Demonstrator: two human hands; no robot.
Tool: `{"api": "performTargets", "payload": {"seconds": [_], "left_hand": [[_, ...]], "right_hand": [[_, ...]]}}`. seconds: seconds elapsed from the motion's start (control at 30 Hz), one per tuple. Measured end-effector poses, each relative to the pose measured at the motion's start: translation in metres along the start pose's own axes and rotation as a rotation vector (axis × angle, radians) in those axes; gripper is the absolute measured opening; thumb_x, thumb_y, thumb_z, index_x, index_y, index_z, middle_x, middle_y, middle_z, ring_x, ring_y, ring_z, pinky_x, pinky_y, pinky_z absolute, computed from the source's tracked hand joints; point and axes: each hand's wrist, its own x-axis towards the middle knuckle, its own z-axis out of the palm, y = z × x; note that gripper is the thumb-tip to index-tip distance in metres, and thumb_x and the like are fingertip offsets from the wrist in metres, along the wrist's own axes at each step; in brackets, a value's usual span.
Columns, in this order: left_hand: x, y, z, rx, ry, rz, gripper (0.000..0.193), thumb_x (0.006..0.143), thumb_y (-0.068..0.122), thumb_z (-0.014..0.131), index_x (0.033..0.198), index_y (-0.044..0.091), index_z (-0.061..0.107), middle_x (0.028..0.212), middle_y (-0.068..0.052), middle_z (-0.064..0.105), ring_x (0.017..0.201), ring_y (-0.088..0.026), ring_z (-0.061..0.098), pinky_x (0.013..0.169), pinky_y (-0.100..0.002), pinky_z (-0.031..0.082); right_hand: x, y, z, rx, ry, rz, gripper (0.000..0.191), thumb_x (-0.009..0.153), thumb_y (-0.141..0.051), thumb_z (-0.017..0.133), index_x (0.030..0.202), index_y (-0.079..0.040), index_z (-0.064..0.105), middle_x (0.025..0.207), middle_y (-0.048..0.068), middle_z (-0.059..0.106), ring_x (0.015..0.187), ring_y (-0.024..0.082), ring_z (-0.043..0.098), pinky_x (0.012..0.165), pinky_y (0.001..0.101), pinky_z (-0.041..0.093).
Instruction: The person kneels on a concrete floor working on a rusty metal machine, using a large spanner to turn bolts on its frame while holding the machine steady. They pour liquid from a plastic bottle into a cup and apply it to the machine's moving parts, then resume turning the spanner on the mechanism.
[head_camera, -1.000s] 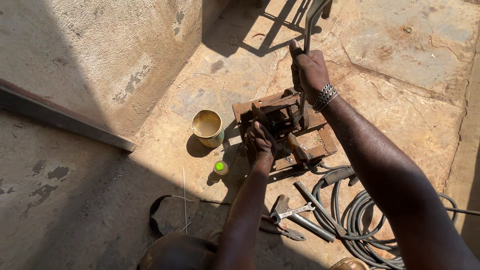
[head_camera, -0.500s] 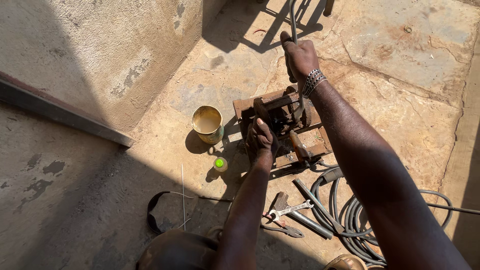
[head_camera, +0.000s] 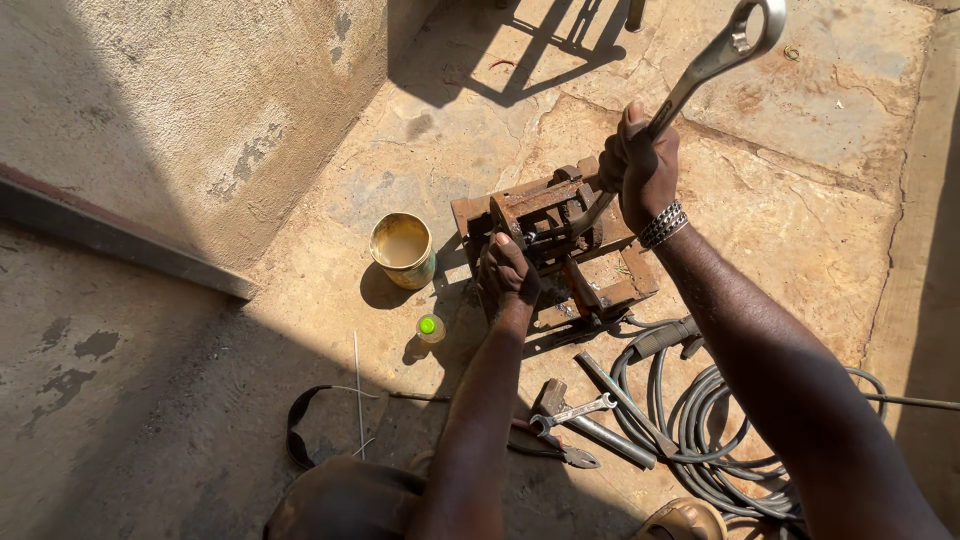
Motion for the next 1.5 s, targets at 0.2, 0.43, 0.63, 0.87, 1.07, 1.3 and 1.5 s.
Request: {"api": "performTargets", "payload": {"seconds": [0.2,0.43,0.63,0.87,1.07,1.3,1.5], "left_hand": [[-0.001,-0.012,0.001,0.036,0.118,0.149,0.063,0.108,0.048,0.022,0.090,0.005,0.063,0.084,-0.022,0.065,0.083,-0.048,0.060,0.070,-0.057,0.044],[0.000,-0.029,0.014,-0.045,0.128,0.139,0.062,0.106,0.050,0.022,0.086,0.005,0.061,0.071,-0.019,0.056,0.068,-0.041,0.056,0.060,-0.052,0.040],[0.000,-0.030,0.014,-0.073,0.143,0.226,0.059,0.110,0.047,0.024,0.095,0.002,0.059,0.080,-0.021,0.058,0.074,-0.043,0.055,0.064,-0.052,0.040],[-0.004,-0.027,0.010,-0.009,0.061,0.110,0.059,0.108,0.045,0.023,0.095,0.003,0.063,0.084,-0.022,0.063,0.082,-0.044,0.060,0.072,-0.052,0.045],[-0.003,-0.029,0.015,-0.088,0.127,0.215,0.061,0.109,0.045,0.024,0.113,0.001,0.065,0.093,-0.025,0.066,0.085,-0.045,0.060,0.071,-0.051,0.046],[-0.004,-0.032,0.014,-0.135,0.113,0.172,0.061,0.109,0.046,0.025,0.116,0.000,0.065,0.098,-0.023,0.069,0.090,-0.043,0.064,0.076,-0.050,0.051],[-0.004,-0.028,0.005,0.106,0.053,0.120,0.060,0.107,0.045,0.022,0.116,0.006,0.067,0.098,-0.021,0.068,0.091,-0.044,0.063,0.076,-0.052,0.050]], "right_hand": [[-0.049,0.009,-0.015,0.024,-0.109,-0.215,0.055,0.114,-0.046,0.050,0.074,-0.013,0.033,0.060,-0.002,0.029,0.051,0.013,0.032,0.053,0.0333,0.032],[-0.060,0.006,-0.022,-0.055,-0.197,-0.236,0.054,0.114,-0.046,0.045,0.073,-0.013,0.033,0.059,0.000,0.029,0.053,0.015,0.033,0.060,0.0346,0.037],[-0.071,0.007,-0.012,-0.182,-0.235,-0.362,0.058,0.112,-0.045,0.044,0.065,-0.012,0.037,0.056,0.000,0.035,0.050,0.013,0.036,0.055,0.0317,0.036],[-0.129,0.015,-0.026,-0.390,-0.295,-0.512,0.058,0.112,-0.045,0.042,0.067,-0.009,0.044,0.064,0.004,0.047,0.062,0.019,0.051,0.078,0.0404,0.052],[-0.155,0.030,-0.057,-0.575,-0.529,-0.605,0.054,0.110,-0.038,0.049,0.069,-0.003,0.050,0.075,0.013,0.054,0.100,0.039,0.061,0.108,0.0597,0.043],[-0.142,0.042,-0.076,-0.624,-0.612,-0.680,0.055,0.105,-0.037,0.054,0.061,-0.005,0.049,0.063,0.007,0.047,0.092,0.036,0.063,0.104,0.0594,0.048],[-0.127,0.041,-0.044,-0.475,-0.503,-0.844,0.062,0.110,-0.042,0.049,0.057,-0.010,0.044,0.055,0.002,0.043,0.061,0.022,0.057,0.087,0.0536,0.057]]}}
